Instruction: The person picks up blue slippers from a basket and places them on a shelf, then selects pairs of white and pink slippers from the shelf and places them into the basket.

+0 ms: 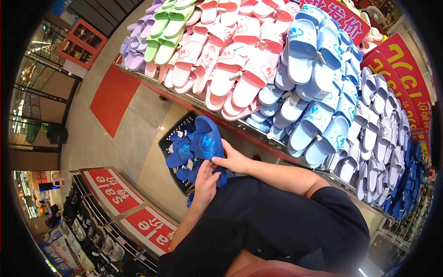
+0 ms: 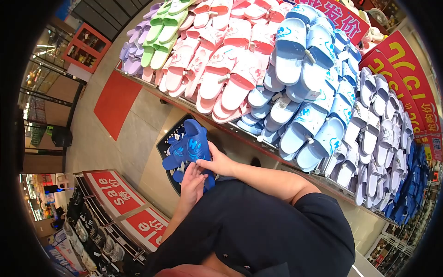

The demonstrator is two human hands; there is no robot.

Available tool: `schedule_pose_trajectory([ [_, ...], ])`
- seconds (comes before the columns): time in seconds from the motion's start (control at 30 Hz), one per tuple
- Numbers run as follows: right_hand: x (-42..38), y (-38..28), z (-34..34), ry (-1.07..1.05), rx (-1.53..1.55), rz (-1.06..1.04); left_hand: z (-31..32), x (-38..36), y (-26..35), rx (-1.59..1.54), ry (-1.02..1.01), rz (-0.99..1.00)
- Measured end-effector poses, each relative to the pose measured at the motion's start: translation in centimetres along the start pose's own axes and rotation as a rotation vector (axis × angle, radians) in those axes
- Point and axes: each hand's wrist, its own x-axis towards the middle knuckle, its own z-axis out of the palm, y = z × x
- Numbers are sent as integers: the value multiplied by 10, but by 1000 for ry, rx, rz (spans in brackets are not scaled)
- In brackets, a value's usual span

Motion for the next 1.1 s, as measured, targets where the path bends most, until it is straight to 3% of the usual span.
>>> schedule_pose_trajectory([
  [0.07, -4, 1, -2, 77, -148, -119, 5, 1, -8, 18, 9, 3],
  [0.2, -6, -7, -14, 80, -108, -52, 12, 2, -7, 112, -32, -73],
  [0.37, -10, -38, -19, 120, -120, -115, -7, -19, -22, 479, 365, 17],
  [0.47, -11, -60, -35, 83, -161, -95, -52, -36, -55, 984, 564, 121],
  [0.5, -11, -64, -38, 44, -117, -130, -40, -38, -48, 1310, 567, 294],
  [0.6, -15, -80, -42, -7, -58, -221, -67, -45, -88, 1640, 669, 519],
  [0.63, -16, -88, -43, -13, -53, -249, -92, -48, -106, 1688, 575, 503],
  [0.73, -20, -111, -52, -31, -5, -258, -79, -49, -92, 1874, 466, 312],
  [0.77, -21, -114, -59, -32, -10, -262, -81, -50, -88, 1817, 444, 185],
  [0.9, -38, -141, -68, -77, 28, -235, -94, -49, -87, 1759, 505, 467],
  [1.0, -47, -140, -80, -66, 52, -271, -95, -49, -80, 1780, 511, 458],
  [1.1, -59, -138, -88, 13, 113, -265, -72, -38, -67, 1363, 603, 423],
])
